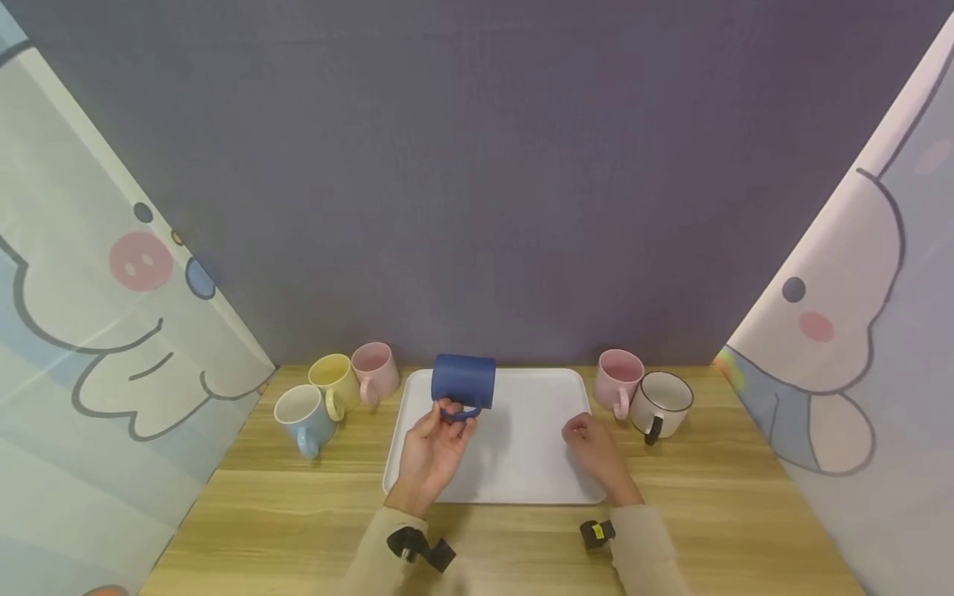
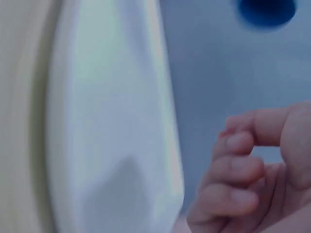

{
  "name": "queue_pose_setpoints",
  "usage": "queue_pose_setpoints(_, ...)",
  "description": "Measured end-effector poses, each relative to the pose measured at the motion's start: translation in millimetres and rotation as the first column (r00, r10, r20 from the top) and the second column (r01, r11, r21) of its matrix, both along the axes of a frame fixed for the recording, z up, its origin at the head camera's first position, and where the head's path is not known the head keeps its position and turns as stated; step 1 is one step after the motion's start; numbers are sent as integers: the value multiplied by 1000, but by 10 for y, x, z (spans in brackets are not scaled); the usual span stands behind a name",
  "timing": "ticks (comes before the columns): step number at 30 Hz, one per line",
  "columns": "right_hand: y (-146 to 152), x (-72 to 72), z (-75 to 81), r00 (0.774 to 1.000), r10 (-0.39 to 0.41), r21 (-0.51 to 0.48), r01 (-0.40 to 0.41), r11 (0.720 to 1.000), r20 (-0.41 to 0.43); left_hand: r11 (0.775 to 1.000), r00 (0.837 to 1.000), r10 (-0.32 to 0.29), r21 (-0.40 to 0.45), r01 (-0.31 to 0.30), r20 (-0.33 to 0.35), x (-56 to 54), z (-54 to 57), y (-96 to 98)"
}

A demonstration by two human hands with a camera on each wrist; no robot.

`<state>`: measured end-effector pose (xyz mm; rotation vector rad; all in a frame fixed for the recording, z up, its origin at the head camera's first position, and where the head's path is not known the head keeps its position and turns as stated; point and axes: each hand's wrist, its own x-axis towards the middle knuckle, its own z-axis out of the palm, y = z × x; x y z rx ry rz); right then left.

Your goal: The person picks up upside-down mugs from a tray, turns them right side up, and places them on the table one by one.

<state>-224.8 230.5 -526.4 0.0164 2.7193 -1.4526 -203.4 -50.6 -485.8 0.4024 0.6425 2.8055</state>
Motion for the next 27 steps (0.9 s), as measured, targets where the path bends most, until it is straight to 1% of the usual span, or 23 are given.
queue_pose_setpoints(1,-84,8,52,999,37,-73,-36,997,13,1000,1000,9,-7,-9,6,1,3,4)
queue_pose_setpoints(2,-168,19,108,997,71,-147,-66,987,30,1000,1000,17,-13,-16,12,2,5,9)
queue_pose_setpoints(3,-250,34,162,993,109,-218,-97,971,43,1000,1000,23,-15,-22,21,2,6,14)
queue_pose_setpoints(5,-392,69,239,979,192,-354,-156,922,70,999,999,30,-22,-30,38,2,2,26)
queue_pose_setpoints(7,-516,101,291,963,263,-458,-204,865,67,999,998,34,-33,-32,46,2,-5,39)
queue_pose_setpoints(9,-626,129,333,942,332,-560,-246,791,56,999,998,33,-32,-32,48,3,-10,52)
queue_pose_setpoints(11,-722,146,362,921,388,-664,-265,699,41,999,999,28,-27,-27,33,3,-12,63)
queue_pose_setpoints(12,-763,151,378,910,414,-715,-267,646,35,1000,999,24,-18,-24,28,5,-10,68)
queue_pose_setpoints(13,-802,153,392,899,438,-765,-261,589,31,1000,1000,19,-11,-19,21,7,-12,70)
queue_pose_setpoints(15,-877,150,421,883,468,-848,-220,483,37,1000,1000,8,3,-8,4,10,-12,76)
queue_pose_setpoints(16,-908,147,435,878,477,-879,-190,437,47,1000,1000,3,7,-3,0,12,-13,79)
queue_pose_setpoints(17,-937,145,451,873,484,-903,-162,399,57,1000,1000,0,10,0,1,15,-15,82)
queue_pose_setpoints(18,-962,142,466,869,490,-922,-131,364,70,1000,1000,-3,13,3,2,18,-15,86)
queue_pose_setpoints(22,-1034,135,520,848,521,-961,-58,269,95,1000,1000,4,8,-4,8,24,-22,100)
queue_pose_setpoints(23,-1044,134,529,841,534,-968,-54,245,88,1000,1000,6,3,-6,7,25,-25,102)
queue_pose_setpoints(24,-1050,135,538,833,548,-975,-50,215,78,1000,1000,6,-1,-6,6,27,-26,103)
queue_pose_setpoints(27,-1057,144,554,808,588,-992,-53,114,24,1000,1000,-6,-14,6,1,38,-29,97)
